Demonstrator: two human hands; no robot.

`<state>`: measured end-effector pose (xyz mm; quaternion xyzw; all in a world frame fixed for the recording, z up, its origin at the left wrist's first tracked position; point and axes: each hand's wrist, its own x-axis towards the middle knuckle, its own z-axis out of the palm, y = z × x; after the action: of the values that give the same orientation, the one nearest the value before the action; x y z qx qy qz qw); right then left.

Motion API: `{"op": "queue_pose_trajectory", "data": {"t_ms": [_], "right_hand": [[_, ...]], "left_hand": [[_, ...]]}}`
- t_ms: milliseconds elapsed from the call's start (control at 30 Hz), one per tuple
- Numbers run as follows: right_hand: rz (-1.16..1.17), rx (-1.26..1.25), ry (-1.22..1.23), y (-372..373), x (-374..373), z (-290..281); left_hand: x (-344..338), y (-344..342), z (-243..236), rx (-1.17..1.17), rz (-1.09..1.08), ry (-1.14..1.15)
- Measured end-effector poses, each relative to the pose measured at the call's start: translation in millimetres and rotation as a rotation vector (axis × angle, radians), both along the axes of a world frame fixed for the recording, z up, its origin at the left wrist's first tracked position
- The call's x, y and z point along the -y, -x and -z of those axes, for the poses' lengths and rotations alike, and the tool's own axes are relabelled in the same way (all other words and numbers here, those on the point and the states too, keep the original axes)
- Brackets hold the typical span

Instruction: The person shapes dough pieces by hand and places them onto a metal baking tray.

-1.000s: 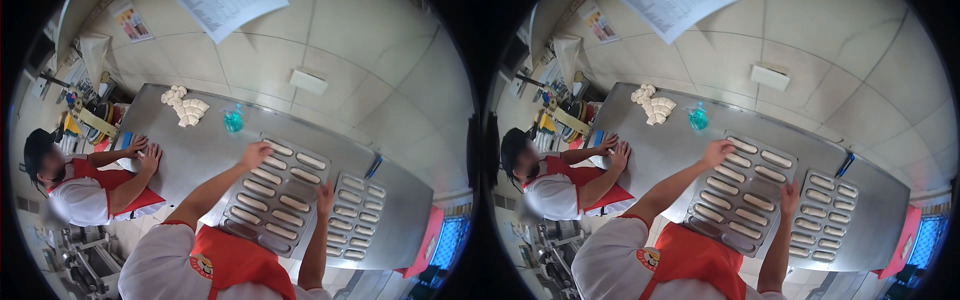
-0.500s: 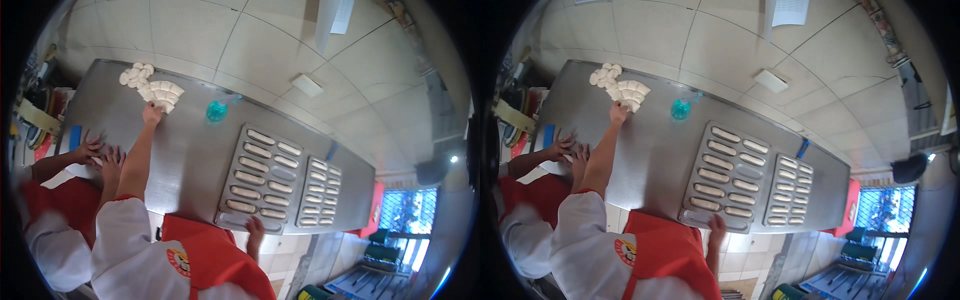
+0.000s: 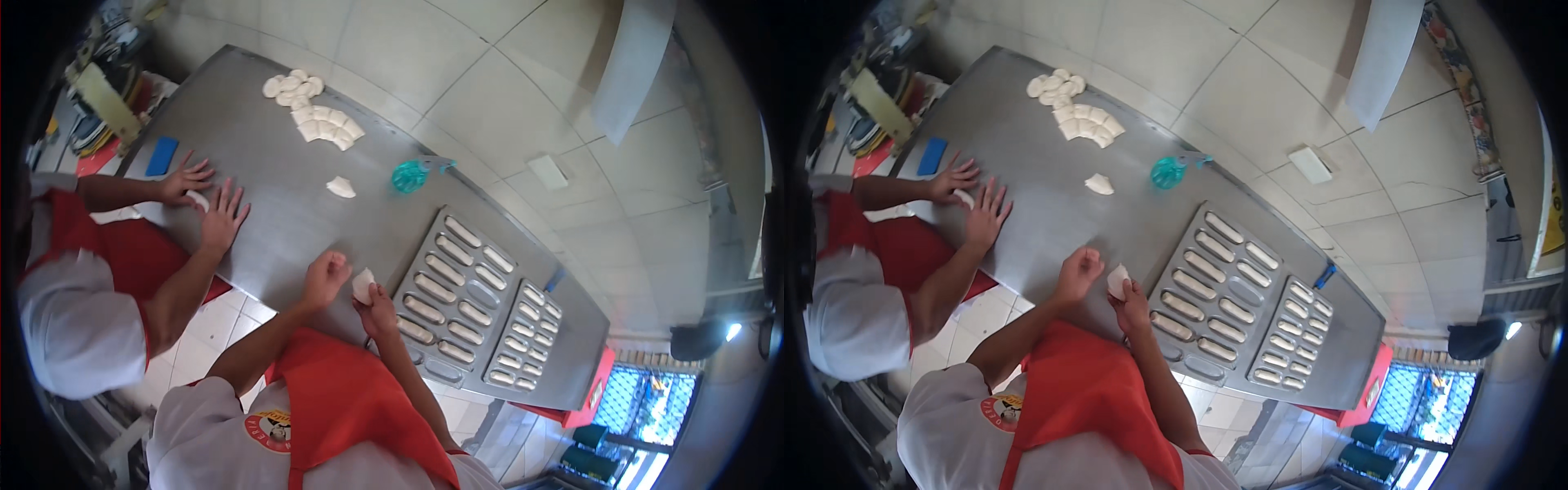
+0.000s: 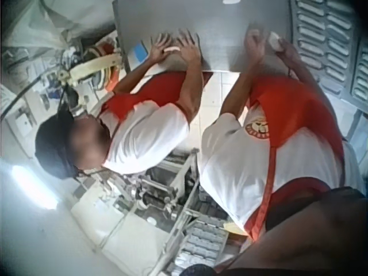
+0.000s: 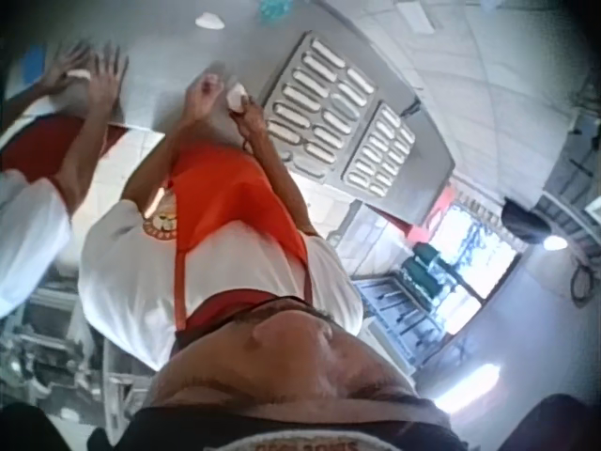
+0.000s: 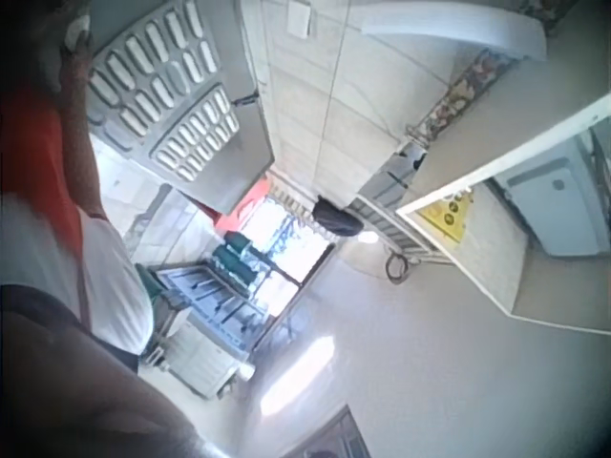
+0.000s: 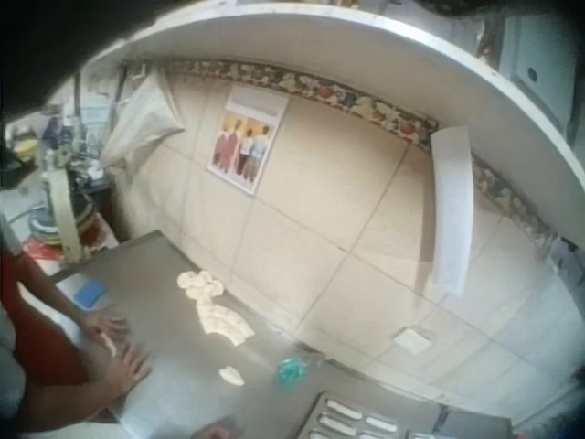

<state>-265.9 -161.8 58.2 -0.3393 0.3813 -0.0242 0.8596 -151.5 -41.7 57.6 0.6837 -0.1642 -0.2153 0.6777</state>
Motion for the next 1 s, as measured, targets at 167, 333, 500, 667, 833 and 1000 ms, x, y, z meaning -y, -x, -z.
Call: {"op": "queue_pose_trajectory", "data": {"t_ms": [167,333,500,667,833,1000], "right_hand": [[-0.043,-0.019,0.084,5.2,-16.4,0.5],[0.174,0.131,-0.128,12.3,-18.2,-43.5],[0.346,0.152,-0.052,22.1,-11.7,-26.5],[0.119,0.219,0.405,21.1,22.8,-60.6],[-0.203,0.270,1.264,-1.4,1.8,-136.0],[-0.873,0.287,1.867,6.5,-53.5,-0.7]], "left_hand": [[10.3,16.8,-7.2,-0.073,0.068,-0.332],[46.7,64.5,-20.0,0.471,-0.188,-0.369],[49.4,84.2,-47.1,0.408,0.083,-0.355],[17.2,78.8,-85.2,0.040,0.348,-0.080],[-21.9,26.0,-69.0,-0.092,0.214,0.215],[-53.7,-13.1,-15.6,0.616,-0.044,-0.465]]}}
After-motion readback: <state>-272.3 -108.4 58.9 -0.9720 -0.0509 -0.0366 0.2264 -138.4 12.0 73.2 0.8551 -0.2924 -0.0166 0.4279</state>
